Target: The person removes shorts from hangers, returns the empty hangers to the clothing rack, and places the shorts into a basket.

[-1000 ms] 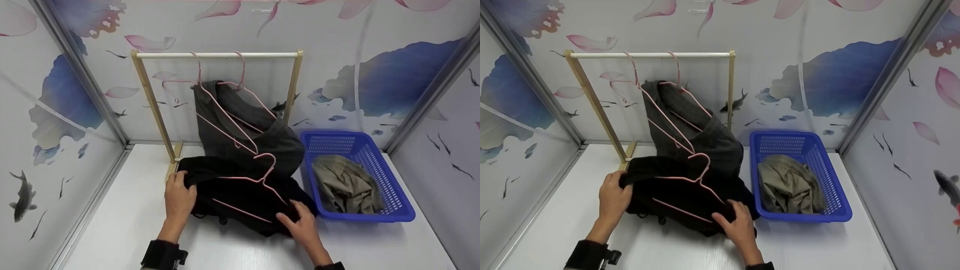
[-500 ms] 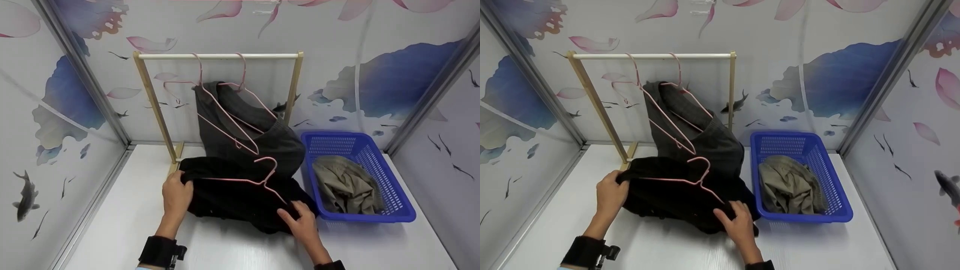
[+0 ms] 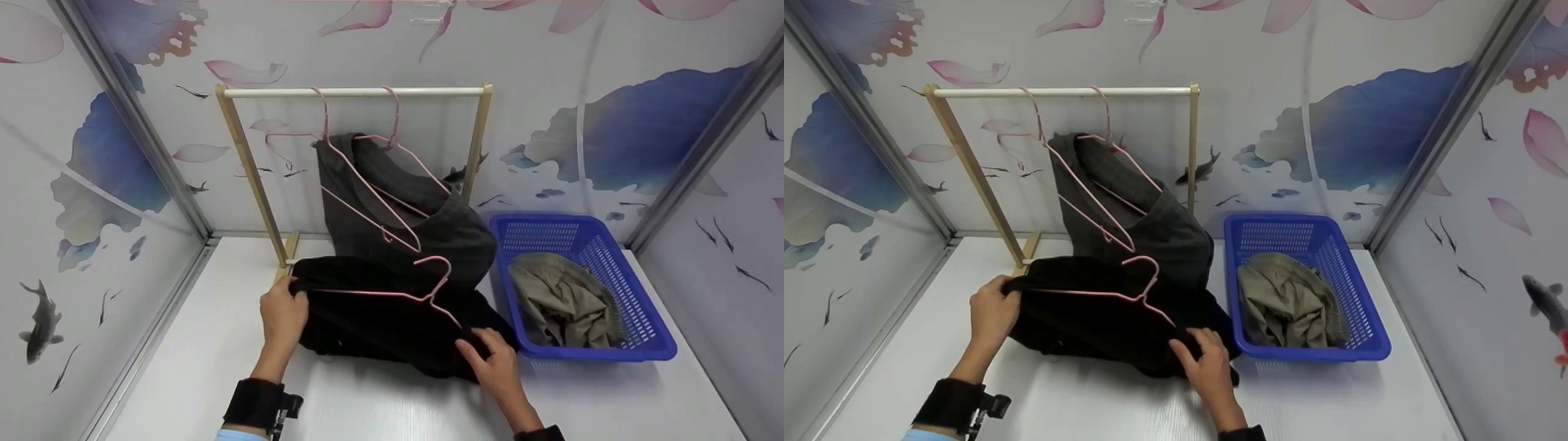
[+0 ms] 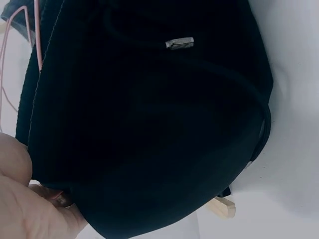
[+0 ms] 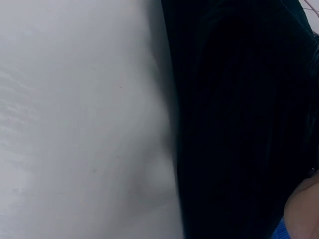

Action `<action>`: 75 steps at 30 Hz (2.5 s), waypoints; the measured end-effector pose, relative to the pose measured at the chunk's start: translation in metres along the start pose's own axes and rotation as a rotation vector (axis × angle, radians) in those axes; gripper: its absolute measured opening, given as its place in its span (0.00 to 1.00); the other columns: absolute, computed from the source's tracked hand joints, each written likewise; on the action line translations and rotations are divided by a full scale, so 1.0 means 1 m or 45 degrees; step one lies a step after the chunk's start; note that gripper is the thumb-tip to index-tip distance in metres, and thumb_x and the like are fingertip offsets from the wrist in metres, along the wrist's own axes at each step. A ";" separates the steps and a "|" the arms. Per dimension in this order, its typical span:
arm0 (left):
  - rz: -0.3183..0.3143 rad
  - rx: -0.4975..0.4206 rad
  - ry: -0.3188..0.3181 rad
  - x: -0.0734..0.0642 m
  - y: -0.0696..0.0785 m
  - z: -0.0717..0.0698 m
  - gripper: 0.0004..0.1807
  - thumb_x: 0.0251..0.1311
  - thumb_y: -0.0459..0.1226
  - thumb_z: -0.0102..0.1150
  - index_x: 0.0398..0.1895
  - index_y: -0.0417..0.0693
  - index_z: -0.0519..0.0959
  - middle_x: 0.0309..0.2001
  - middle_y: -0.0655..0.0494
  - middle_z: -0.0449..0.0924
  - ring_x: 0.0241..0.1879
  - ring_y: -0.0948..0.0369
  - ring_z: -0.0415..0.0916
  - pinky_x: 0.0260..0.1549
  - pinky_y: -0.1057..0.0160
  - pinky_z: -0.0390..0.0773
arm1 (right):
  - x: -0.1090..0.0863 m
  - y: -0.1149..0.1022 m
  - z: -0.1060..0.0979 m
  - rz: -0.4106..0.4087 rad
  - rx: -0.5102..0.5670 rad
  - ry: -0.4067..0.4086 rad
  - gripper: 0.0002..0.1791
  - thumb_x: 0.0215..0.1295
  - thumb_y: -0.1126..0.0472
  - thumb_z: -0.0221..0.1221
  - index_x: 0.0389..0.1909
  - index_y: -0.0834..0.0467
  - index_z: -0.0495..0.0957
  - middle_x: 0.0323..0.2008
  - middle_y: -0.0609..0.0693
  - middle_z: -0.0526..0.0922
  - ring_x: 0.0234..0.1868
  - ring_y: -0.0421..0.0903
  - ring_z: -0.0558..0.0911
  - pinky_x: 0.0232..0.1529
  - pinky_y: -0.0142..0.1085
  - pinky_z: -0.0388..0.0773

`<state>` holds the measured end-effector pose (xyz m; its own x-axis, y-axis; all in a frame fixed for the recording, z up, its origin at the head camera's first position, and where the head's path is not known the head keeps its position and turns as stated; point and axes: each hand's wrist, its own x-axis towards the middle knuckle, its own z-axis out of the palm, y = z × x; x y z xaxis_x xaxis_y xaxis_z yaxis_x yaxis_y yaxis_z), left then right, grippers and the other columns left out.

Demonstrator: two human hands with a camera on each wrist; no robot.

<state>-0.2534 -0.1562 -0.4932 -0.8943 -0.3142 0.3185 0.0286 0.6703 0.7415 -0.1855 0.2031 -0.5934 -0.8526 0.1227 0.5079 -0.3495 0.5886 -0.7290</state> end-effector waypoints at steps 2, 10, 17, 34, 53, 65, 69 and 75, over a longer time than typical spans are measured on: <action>-0.013 -0.007 -0.006 0.001 0.000 -0.001 0.15 0.59 0.25 0.55 0.48 0.29 0.84 0.46 0.31 0.86 0.45 0.36 0.85 0.45 0.40 0.82 | 0.000 0.000 0.000 -0.018 -0.010 0.000 0.12 0.61 0.62 0.73 0.44 0.61 0.87 0.42 0.52 0.87 0.45 0.53 0.85 0.48 0.51 0.81; -0.078 -0.046 -0.029 0.007 -0.003 -0.006 0.15 0.57 0.24 0.53 0.45 0.28 0.85 0.45 0.31 0.86 0.47 0.35 0.83 0.47 0.39 0.80 | 0.001 0.000 0.002 -0.040 -0.018 0.045 0.13 0.57 0.64 0.75 0.42 0.62 0.87 0.41 0.54 0.88 0.47 0.58 0.85 0.50 0.50 0.80; -0.258 -0.117 -0.143 0.012 -0.005 -0.015 0.19 0.59 0.26 0.50 0.49 0.28 0.84 0.51 0.29 0.83 0.55 0.36 0.79 0.55 0.41 0.77 | 0.002 -0.001 0.003 -0.080 0.045 0.105 0.08 0.55 0.66 0.76 0.36 0.57 0.89 0.35 0.47 0.88 0.44 0.55 0.86 0.58 0.20 0.68; -0.669 -0.602 -0.343 0.016 -0.020 -0.027 0.19 0.59 0.25 0.52 0.52 0.24 0.81 0.46 0.39 0.78 0.39 0.54 0.74 0.36 0.61 0.76 | 0.002 0.001 0.004 -0.124 0.097 0.116 0.08 0.53 0.69 0.76 0.31 0.56 0.88 0.30 0.45 0.86 0.35 0.43 0.83 0.43 0.23 0.74; -0.928 -1.192 -0.447 0.017 -0.030 -0.018 0.07 0.63 0.22 0.45 0.42 0.33 0.70 0.48 0.47 0.68 0.37 0.62 0.76 0.37 0.68 0.81 | 0.002 -0.002 0.005 -0.068 0.176 0.143 0.07 0.55 0.73 0.73 0.32 0.58 0.89 0.31 0.50 0.87 0.35 0.39 0.83 0.42 0.22 0.75; -0.908 -1.194 -0.480 0.010 -0.031 -0.001 0.06 0.70 0.25 0.42 0.36 0.41 0.69 0.38 0.53 0.71 0.35 0.63 0.74 0.36 0.68 0.79 | 0.004 -0.011 0.005 -0.037 0.200 0.145 0.05 0.56 0.77 0.70 0.29 0.65 0.86 0.29 0.55 0.86 0.34 0.39 0.82 0.41 0.20 0.74; -0.835 -1.102 -0.565 0.007 -0.031 -0.001 0.07 0.72 0.27 0.41 0.42 0.39 0.72 0.38 0.54 0.74 0.37 0.63 0.75 0.38 0.67 0.78 | 0.004 -0.007 0.004 -0.023 0.219 0.121 0.06 0.57 0.74 0.71 0.30 0.61 0.88 0.30 0.50 0.87 0.34 0.37 0.82 0.40 0.21 0.75; -0.713 -1.041 -0.716 0.003 -0.035 0.000 0.21 0.76 0.30 0.40 0.68 0.30 0.65 0.54 0.47 0.74 0.47 0.62 0.76 0.45 0.66 0.77 | 0.004 -0.002 0.004 0.038 0.231 0.113 0.08 0.58 0.74 0.70 0.30 0.58 0.88 0.29 0.48 0.86 0.33 0.35 0.81 0.39 0.22 0.74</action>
<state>-0.2572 -0.1810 -0.5185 -0.9405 0.0525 -0.3358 -0.3398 -0.1732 0.9244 -0.1899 0.1994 -0.5913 -0.8288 0.2124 0.5177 -0.3958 0.4314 -0.8107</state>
